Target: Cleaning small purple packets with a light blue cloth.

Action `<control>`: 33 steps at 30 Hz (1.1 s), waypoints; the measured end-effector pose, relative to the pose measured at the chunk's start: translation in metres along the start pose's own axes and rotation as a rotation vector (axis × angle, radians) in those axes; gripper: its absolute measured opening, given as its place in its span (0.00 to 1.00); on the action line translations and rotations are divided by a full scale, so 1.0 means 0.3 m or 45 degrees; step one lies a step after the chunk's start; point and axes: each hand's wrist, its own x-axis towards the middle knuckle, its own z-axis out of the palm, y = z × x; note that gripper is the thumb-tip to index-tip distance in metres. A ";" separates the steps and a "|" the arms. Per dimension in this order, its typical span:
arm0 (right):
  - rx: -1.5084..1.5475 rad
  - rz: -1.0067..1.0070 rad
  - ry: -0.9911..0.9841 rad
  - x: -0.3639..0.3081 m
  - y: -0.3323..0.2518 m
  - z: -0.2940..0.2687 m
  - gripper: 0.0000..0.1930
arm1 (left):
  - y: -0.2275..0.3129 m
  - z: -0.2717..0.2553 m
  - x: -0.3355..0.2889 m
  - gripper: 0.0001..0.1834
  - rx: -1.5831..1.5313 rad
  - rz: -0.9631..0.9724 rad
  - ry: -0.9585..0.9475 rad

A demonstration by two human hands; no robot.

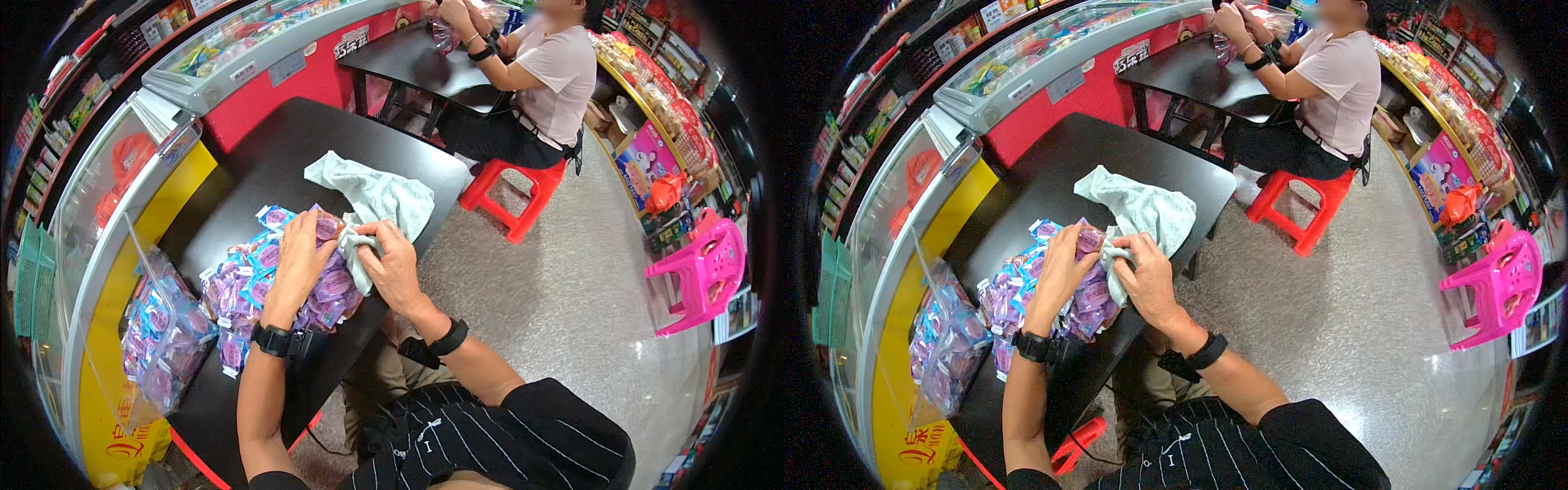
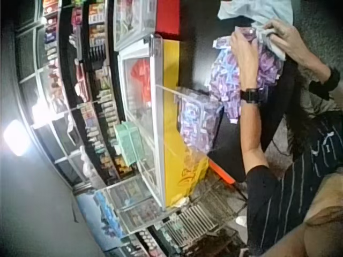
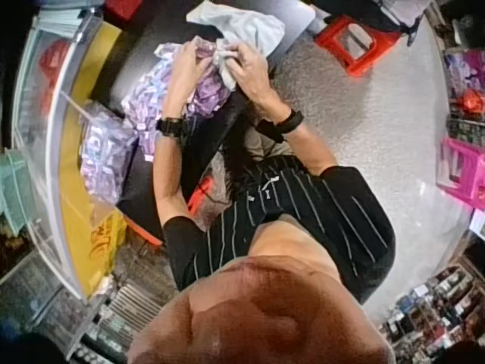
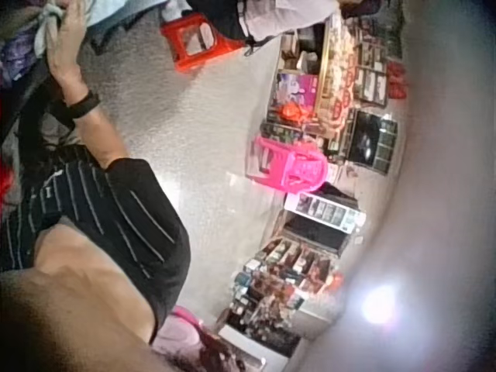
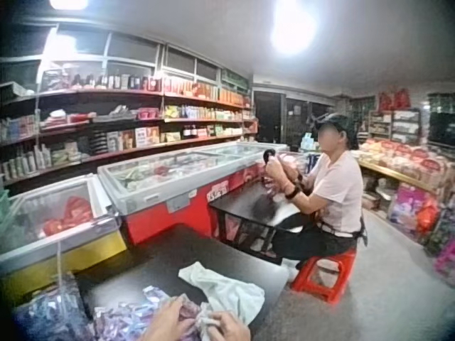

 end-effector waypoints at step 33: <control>0.127 -0.026 0.062 0.013 0.019 -0.001 0.10 | 0.032 -0.032 -0.140 0.10 -2.070 -0.498 0.180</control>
